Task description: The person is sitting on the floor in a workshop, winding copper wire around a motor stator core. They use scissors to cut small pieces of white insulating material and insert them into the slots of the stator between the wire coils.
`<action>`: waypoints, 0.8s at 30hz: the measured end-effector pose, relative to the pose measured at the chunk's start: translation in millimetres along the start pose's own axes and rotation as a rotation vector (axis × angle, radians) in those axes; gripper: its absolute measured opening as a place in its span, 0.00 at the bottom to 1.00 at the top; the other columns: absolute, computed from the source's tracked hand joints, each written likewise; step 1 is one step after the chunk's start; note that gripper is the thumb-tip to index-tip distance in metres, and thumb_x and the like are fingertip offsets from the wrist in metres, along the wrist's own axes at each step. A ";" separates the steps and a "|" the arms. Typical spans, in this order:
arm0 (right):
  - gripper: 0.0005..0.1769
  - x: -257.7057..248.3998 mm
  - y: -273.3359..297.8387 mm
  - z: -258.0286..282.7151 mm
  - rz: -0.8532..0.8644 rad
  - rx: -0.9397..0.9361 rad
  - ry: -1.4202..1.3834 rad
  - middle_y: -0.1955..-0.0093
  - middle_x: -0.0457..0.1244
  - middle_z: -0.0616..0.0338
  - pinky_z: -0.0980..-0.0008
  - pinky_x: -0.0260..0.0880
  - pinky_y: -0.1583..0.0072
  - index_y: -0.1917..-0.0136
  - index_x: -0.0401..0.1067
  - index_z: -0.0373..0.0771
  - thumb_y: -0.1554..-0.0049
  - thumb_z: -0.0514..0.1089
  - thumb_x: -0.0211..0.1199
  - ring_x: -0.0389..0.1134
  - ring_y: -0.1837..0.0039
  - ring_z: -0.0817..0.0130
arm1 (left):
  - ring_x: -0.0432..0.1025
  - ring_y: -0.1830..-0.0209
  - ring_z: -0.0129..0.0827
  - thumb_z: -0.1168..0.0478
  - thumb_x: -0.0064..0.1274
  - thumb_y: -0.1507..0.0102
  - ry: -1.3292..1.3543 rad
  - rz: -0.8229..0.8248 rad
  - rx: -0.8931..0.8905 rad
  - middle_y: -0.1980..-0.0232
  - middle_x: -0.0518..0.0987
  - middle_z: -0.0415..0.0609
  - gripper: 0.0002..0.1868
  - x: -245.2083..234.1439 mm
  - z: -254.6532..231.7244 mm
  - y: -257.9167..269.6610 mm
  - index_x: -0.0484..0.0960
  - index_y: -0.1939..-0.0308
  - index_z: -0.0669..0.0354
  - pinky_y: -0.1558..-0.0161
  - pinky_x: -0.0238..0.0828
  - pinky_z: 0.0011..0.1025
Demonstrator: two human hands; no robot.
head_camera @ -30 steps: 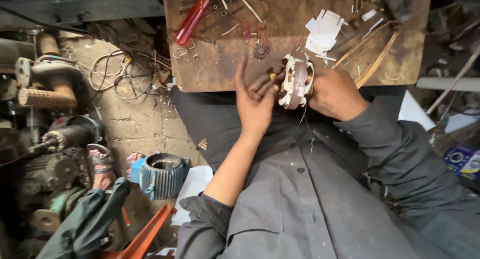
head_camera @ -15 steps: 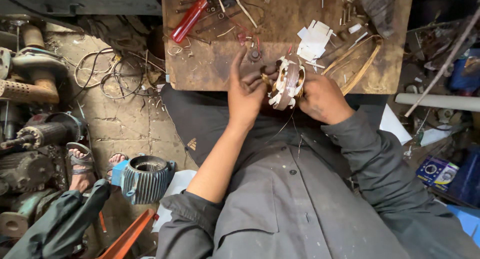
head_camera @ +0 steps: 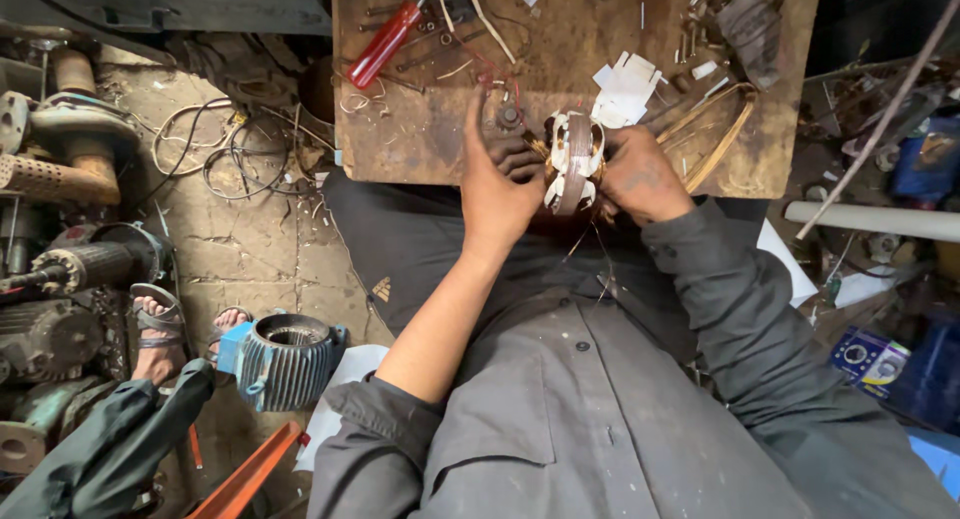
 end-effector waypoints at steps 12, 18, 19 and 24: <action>0.10 1.6 5.1 11.9 0.016 -0.037 -0.167 0.73 0.64 0.64 0.75 0.54 0.75 0.49 0.79 0.35 0.44 0.34 0.60 0.58 0.77 0.80 | 0.78 0.58 0.43 0.64 0.71 0.50 -0.774 -0.234 0.419 0.55 0.79 0.57 0.31 -5.0 -57.6 11.0 0.82 0.43 0.53 0.55 0.76 0.35; 0.07 -12.3 9.5 -21.8 0.050 0.041 -0.350 0.72 0.60 0.66 0.77 0.49 0.73 0.50 0.77 0.31 0.41 0.35 0.62 0.53 0.75 0.83 | 0.81 0.64 0.39 0.65 0.63 0.43 -0.439 -0.041 0.062 0.60 0.84 0.51 0.12 -5.0 -15.5 -10.3 0.85 0.55 0.61 0.57 0.77 0.34; 0.08 -13.7 8.5 -27.6 -0.005 0.049 -0.346 0.73 0.58 0.67 0.77 0.48 0.74 0.50 0.77 0.32 0.41 0.36 0.61 0.52 0.76 0.82 | 0.81 0.63 0.40 0.64 0.63 0.44 -0.424 -0.053 0.055 0.60 0.84 0.51 0.13 -4.4 -15.1 -8.3 0.84 0.55 0.61 0.57 0.77 0.35; 0.12 -24.6 15.4 3.4 -0.302 -0.293 0.141 0.66 0.64 0.52 0.62 0.63 0.64 0.49 0.74 0.29 0.46 0.36 0.60 0.65 0.66 0.58 | 0.78 0.55 0.53 0.67 0.63 0.43 -0.529 -0.102 0.362 0.56 0.83 0.58 0.12 2.5 -39.0 4.9 0.81 0.57 0.63 0.53 0.74 0.41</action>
Point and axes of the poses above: each hand's wrist, its own y-axis away from the middle knuckle, its own x-axis out of the palm, z = x × y, the point moved 9 cm from there along -y, towards the middle knuckle
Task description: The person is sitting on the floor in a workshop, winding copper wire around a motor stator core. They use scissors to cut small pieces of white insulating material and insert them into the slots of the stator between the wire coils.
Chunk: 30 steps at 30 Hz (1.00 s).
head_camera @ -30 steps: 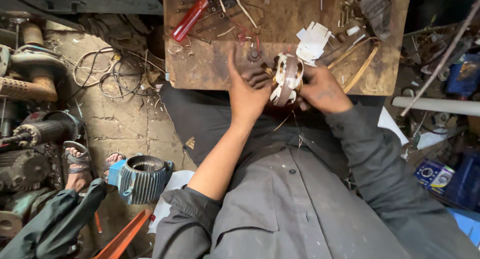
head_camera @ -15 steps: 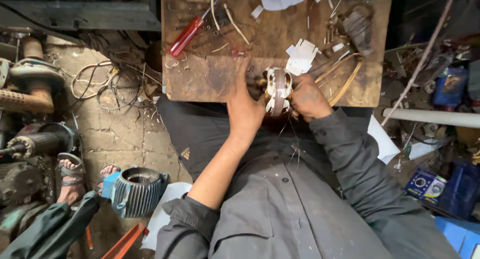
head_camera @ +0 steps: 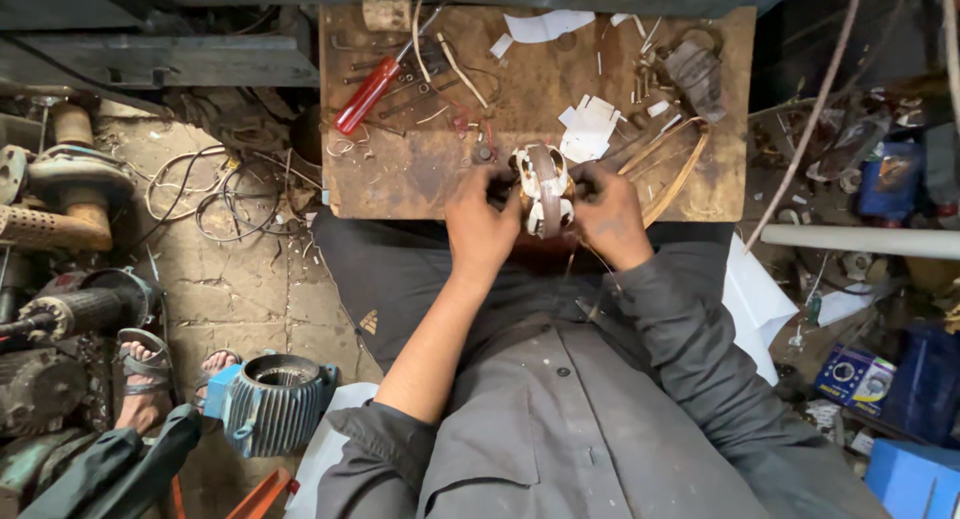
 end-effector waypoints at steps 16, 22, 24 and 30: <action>0.15 4.5 -6.2 77.1 -0.087 -0.360 0.325 0.57 0.66 0.34 0.47 0.68 0.52 0.51 0.70 0.31 0.52 0.36 0.65 0.67 0.50 0.33 | 0.76 0.54 0.57 0.68 0.61 0.45 -0.061 0.080 0.103 0.54 0.80 0.58 0.12 11.6 -4.3 -17.6 0.81 0.57 0.61 0.53 0.74 0.43; 0.16 6.8 -6.0 68.2 -0.166 -0.258 0.436 0.61 0.65 0.34 0.43 0.65 0.54 0.52 0.65 0.30 0.52 0.35 0.66 0.67 0.53 0.31 | 0.75 0.53 0.59 0.66 0.63 0.46 -0.066 0.119 0.127 0.52 0.80 0.59 0.14 10.8 -5.6 -25.8 0.81 0.57 0.62 0.53 0.74 0.44; 0.16 7.2 -7.0 68.1 -0.177 -0.247 0.416 0.61 0.65 0.34 0.44 0.65 0.55 0.52 0.65 0.31 0.52 0.34 0.66 0.67 0.53 0.31 | 0.75 0.53 0.59 0.65 0.64 0.46 -0.085 0.137 0.124 0.52 0.80 0.59 0.15 12.9 -4.8 -28.0 0.81 0.56 0.62 0.53 0.74 0.45; 0.11 5.9 -7.9 78.0 -0.157 -0.355 0.334 0.59 0.66 0.36 0.49 0.68 0.54 0.54 0.68 0.30 0.52 0.31 0.62 0.68 0.50 0.33 | 0.75 0.52 0.58 0.64 0.62 0.47 -0.177 0.150 0.188 0.50 0.80 0.59 0.18 16.1 -6.9 -30.7 0.81 0.53 0.62 0.54 0.74 0.46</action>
Point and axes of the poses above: each hand's wrist, its own y-axis away from the middle knuckle, its own x-axis out of the palm, z = x × y, the point moved 9 cm from there along -y, towards the middle knuckle
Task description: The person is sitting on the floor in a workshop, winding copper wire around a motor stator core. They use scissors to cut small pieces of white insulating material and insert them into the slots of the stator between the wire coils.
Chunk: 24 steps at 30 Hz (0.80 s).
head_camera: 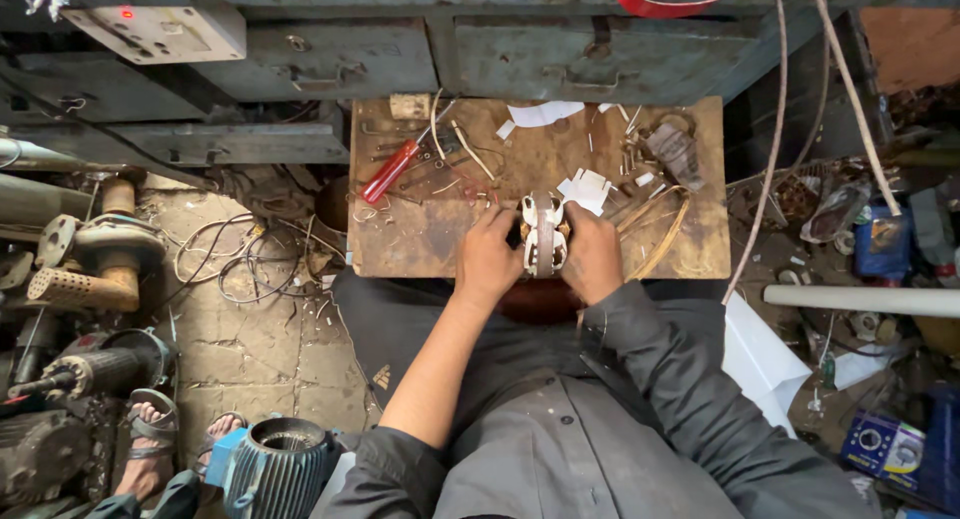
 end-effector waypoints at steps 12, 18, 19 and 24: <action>0.18 5.3 -2.1 -13.0 0.014 0.033 -0.031 0.56 0.66 0.34 0.49 0.68 0.50 0.49 0.69 0.28 0.55 0.28 0.60 0.67 0.47 0.32 | 0.76 0.52 0.60 0.65 0.56 0.44 -0.140 0.087 -0.112 0.49 0.81 0.58 0.17 5.4 0.2 -10.0 0.81 0.51 0.59 0.54 0.74 0.50; 0.18 0.1 -2.5 -2.0 -0.028 -0.039 -0.066 0.54 0.66 0.34 0.50 0.69 0.49 0.48 0.70 0.29 0.53 0.28 0.61 0.67 0.47 0.33 | 0.75 0.52 0.62 0.62 0.59 0.44 -0.140 0.068 -0.195 0.50 0.81 0.61 0.16 4.2 4.9 -13.7 0.79 0.53 0.60 0.54 0.72 0.52; 0.18 0.0 -2.8 -3.8 -0.039 -0.034 -0.060 0.53 0.66 0.34 0.50 0.69 0.49 0.48 0.70 0.29 0.54 0.28 0.61 0.67 0.47 0.33 | 0.74 0.51 0.63 0.62 0.59 0.42 -0.148 0.060 -0.221 0.51 0.80 0.61 0.15 7.6 9.5 -16.7 0.77 0.53 0.60 0.53 0.71 0.52; 0.15 3.1 1.5 -18.6 -0.001 0.055 -0.078 0.55 0.65 0.35 0.51 0.69 0.49 0.50 0.69 0.30 0.53 0.27 0.59 0.67 0.47 0.33 | 0.72 0.49 0.67 0.68 0.58 0.43 0.047 -0.039 -0.045 0.51 0.78 0.67 0.21 9.3 3.2 -10.9 0.71 0.47 0.61 0.51 0.70 0.53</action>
Point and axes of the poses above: each hand's wrist, its own y-axis away from the middle knuckle, its own x-axis out of the palm, z = x × y, the point moved 9 cm from there along -y, towards the middle knuckle
